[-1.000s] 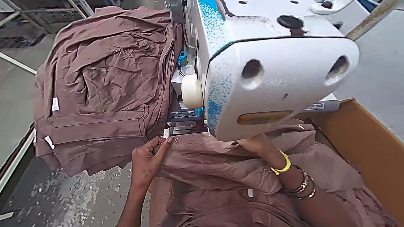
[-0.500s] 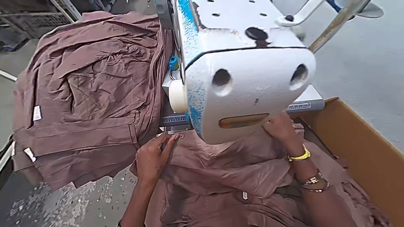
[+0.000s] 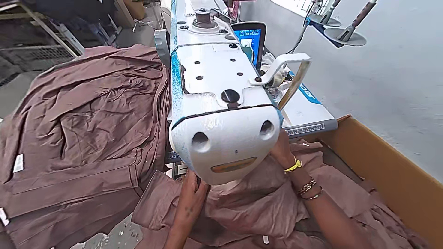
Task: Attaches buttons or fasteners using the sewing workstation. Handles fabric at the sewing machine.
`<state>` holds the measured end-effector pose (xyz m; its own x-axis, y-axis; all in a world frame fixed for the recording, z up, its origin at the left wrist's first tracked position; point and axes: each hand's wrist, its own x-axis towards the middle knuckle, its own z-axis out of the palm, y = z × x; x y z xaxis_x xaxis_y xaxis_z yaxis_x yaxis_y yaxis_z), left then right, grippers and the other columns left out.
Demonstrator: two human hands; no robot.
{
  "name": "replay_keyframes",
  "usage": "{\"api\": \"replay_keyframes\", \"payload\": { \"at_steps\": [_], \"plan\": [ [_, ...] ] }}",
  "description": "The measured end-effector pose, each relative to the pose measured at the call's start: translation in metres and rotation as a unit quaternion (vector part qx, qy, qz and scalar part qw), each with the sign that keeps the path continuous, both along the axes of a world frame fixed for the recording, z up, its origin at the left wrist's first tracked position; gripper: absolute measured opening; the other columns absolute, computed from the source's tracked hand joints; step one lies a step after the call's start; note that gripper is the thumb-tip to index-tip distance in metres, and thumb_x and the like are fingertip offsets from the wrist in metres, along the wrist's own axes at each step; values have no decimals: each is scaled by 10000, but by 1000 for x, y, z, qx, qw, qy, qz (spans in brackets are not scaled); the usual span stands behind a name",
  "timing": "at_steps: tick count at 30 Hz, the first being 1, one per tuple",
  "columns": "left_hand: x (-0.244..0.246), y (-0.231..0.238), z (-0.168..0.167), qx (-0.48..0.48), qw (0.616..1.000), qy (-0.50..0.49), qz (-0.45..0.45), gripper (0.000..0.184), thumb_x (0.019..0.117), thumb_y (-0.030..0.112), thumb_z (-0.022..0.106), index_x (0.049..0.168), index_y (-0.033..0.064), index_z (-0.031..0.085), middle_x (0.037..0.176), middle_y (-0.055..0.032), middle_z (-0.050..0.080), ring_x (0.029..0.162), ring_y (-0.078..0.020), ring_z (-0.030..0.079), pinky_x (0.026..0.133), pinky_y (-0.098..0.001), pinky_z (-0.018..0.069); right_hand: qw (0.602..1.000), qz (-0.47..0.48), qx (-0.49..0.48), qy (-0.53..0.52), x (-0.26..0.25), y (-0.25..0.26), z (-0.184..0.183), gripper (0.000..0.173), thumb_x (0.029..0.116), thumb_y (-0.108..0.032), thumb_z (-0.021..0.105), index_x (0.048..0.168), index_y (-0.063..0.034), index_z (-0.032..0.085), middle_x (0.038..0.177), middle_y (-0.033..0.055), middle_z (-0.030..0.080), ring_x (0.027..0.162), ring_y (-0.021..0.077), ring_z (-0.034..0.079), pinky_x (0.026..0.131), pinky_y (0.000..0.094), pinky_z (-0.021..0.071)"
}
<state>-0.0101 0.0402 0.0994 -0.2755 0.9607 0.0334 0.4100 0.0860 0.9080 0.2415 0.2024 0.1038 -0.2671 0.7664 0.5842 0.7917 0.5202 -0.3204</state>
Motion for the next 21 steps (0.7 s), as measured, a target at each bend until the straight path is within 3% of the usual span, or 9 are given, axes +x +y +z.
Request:
{"api": "replay_keyframes", "payload": {
  "at_steps": [4, 8, 10, 12, 13, 14, 16, 19, 21],
  "plan": [
    [0, 2, 1, 11, 998, -57, 9, 530, 939, 213, 568, 1382, -63, 477, 1107, -70, 649, 982, -18, 626, 881, -209, 520, 989, 9, -82, 124, 10, -12, 10, 177, 951, -82, 645, 1043, 35, 742, 964, 180, 736, 868, 266, 718, 808, 432, 576],
    [-2, 8, 4, 12, 999, -48, 3, 422, 946, 216, 590, 1285, -23, 511, 958, 1, 625, 823, 22, 602, 760, -178, 513, 980, 46, -119, 154, 10, -23, 25, 169, 942, -96, 654, 1046, 9, 735, 957, 97, 744, 855, 52, 684, 807, 206, 541],
    [-4, 9, 6, 4, 1000, 8, -5, 387, 975, 280, 567, 1234, -7, 557, 927, -28, 619, 828, -55, 600, 775, -274, 512, 989, 60, -63, 122, -2, -33, 35, 164, 944, -138, 664, 975, 6, 735, 894, 106, 739, 797, 80, 678, 756, 223, 537],
    [-4, 1, 13, 37, 995, 91, -24, 291, 958, 296, 577, 947, 16, 654, 711, -47, 608, 654, -136, 598, 617, -368, 491, 993, 89, 49, 52, -16, -47, 39, 198, 928, -166, 665, 866, 11, 727, 806, 145, 726, 746, 215, 711, 689, 347, 571],
    [-4, -7, 17, 79, 986, 131, -59, 288, 940, 293, 590, 796, 52, 652, 601, -27, 566, 541, -128, 562, 509, -346, 464, 987, 117, 108, 13, -23, -56, 39, 231, 941, -197, 652, 824, -8, 713, 774, 143, 719, 730, 250, 716, 660, 382, 575],
    [-4, -16, 23, 116, 975, 153, -109, 332, 949, 311, 596, 719, 76, 637, 546, -21, 530, 479, -126, 530, 449, -328, 435, 976, 158, 147, -16, -31, -68, 40, 259, 976, -212, 645, 820, -18, 716, 764, 145, 720, 729, 272, 723, 663, 410, 592],
    [-3, -28, 28, 149, 960, 158, -175, 361, 994, 361, 569, 716, 132, 576, 534, 23, 458, 459, -76, 447, 425, -259, 362, 955, 235, 170, -59, -49, -88, 37, 247, 1006, -215, 604, 834, -86, 727, 786, 93, 744, 788, 239, 737, 752, 393, 589],
    [-6, -32, 26, 177, 958, 174, -144, 342, 1001, 404, 583, 858, 116, 702, 601, 16, 588, 504, -52, 519, 482, -227, 433, 947, 266, 149, -104, -62, -88, 44, 209, 974, -178, 605, 829, -99, 733, 853, 79, 773, 864, 238, 756, 770, 391, 584],
    [-15, -39, 29, 206, 959, 126, -149, 346, 1021, 389, 591, 903, 89, 715, 663, 4, 637, 573, -5, 546, 550, -165, 445, 952, 303, 29, -38, -58, -93, 48, 230, 990, -216, 606, 911, -53, 749, 922, 103, 772, 927, 233, 747, 823, 375, 580]
  ]
}}
